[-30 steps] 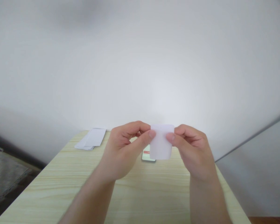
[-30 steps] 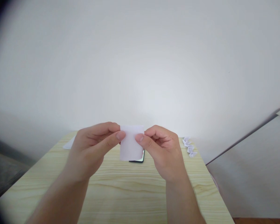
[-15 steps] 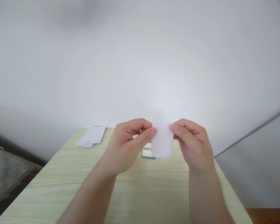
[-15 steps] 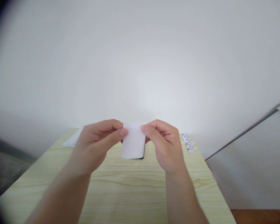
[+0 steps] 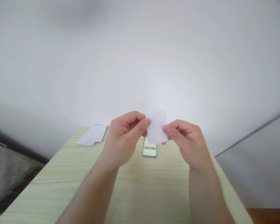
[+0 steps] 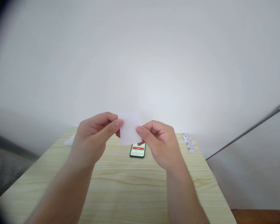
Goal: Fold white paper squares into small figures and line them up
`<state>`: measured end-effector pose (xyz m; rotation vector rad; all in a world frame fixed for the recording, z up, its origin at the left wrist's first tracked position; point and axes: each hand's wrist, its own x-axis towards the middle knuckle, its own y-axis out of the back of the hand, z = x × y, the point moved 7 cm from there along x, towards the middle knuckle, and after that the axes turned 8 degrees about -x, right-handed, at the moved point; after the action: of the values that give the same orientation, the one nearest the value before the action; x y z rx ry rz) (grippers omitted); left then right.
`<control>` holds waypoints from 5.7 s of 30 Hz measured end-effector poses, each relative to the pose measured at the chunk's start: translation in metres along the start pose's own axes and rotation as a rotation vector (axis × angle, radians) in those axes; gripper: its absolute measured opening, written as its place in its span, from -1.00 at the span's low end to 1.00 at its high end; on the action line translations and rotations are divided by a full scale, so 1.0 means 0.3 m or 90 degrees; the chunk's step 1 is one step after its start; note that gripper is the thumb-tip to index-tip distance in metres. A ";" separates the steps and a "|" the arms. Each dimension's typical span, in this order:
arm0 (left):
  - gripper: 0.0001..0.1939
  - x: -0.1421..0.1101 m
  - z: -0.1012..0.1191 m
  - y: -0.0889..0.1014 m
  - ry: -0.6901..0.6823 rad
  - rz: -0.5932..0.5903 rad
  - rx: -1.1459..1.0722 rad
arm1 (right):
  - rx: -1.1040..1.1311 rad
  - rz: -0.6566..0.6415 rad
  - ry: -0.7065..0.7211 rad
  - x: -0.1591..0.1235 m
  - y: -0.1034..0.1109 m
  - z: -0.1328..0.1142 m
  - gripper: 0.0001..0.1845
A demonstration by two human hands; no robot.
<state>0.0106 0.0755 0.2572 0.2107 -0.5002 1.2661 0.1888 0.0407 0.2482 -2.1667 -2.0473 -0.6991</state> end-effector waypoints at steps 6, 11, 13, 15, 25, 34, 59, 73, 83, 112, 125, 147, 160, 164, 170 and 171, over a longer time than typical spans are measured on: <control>-0.79 0.004 0.000 0.007 -0.002 0.025 0.010 | 0.026 -0.023 -0.013 0.002 -0.012 0.010 -0.74; -0.80 0.006 0.008 0.014 -0.007 0.051 0.033 | -0.007 -0.052 -0.020 -0.003 -0.016 0.017 -0.72; -0.81 0.006 0.011 0.012 -0.009 0.056 0.030 | -0.006 -0.050 -0.019 -0.003 -0.015 0.019 -0.71; -0.82 0.006 0.012 0.012 -0.015 0.063 0.018 | 0.003 -0.046 -0.018 -0.003 -0.015 0.022 -0.72; -0.82 0.010 0.014 0.014 -0.024 0.065 0.023 | -0.015 -0.014 -0.005 0.002 -0.007 0.009 -0.74; -0.85 0.005 0.001 0.013 -0.015 0.041 0.110 | 0.006 0.036 -0.012 0.013 0.006 0.030 -0.79; -0.91 -0.020 0.047 -0.015 -0.076 -0.019 0.012 | 0.078 0.031 0.066 -0.014 0.005 -0.048 -0.92; -0.94 -0.039 0.066 -0.027 -0.118 0.011 0.049 | 0.089 0.089 0.068 -0.017 -0.008 -0.052 -0.89; -0.81 -0.037 0.061 -0.025 -0.117 0.023 0.035 | 0.111 0.124 0.027 -0.016 -0.006 -0.048 -0.73; -0.89 -0.024 0.018 -0.008 -0.039 0.003 0.093 | 0.121 0.124 0.079 -0.026 -0.022 -0.044 -0.87; -0.91 -0.020 0.041 -0.022 -0.053 0.033 0.182 | -0.017 0.225 0.100 -0.044 -0.001 -0.055 -0.80; -0.95 -0.019 0.069 -0.034 -0.090 0.053 0.241 | -0.035 0.243 0.108 -0.044 -0.001 -0.060 -0.88; -0.88 -0.021 0.045 -0.022 -0.034 0.007 0.164 | 0.071 0.185 0.088 -0.033 -0.007 -0.047 -0.90; -0.85 -0.022 0.025 -0.021 -0.016 -0.011 0.101 | 0.083 0.177 0.085 -0.032 -0.005 -0.040 -0.89; -0.86 -0.023 0.002 -0.018 0.007 -0.010 0.052 | 0.112 0.153 0.074 -0.028 -0.008 -0.030 -0.88; -0.86 -0.024 0.000 -0.019 0.012 -0.013 0.047 | 0.114 0.152 0.071 -0.028 -0.008 -0.028 -0.88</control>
<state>0.0144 0.0677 0.2545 0.2650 -0.4344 1.2672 0.1841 0.0301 0.2520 -2.1680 -1.6900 -0.5692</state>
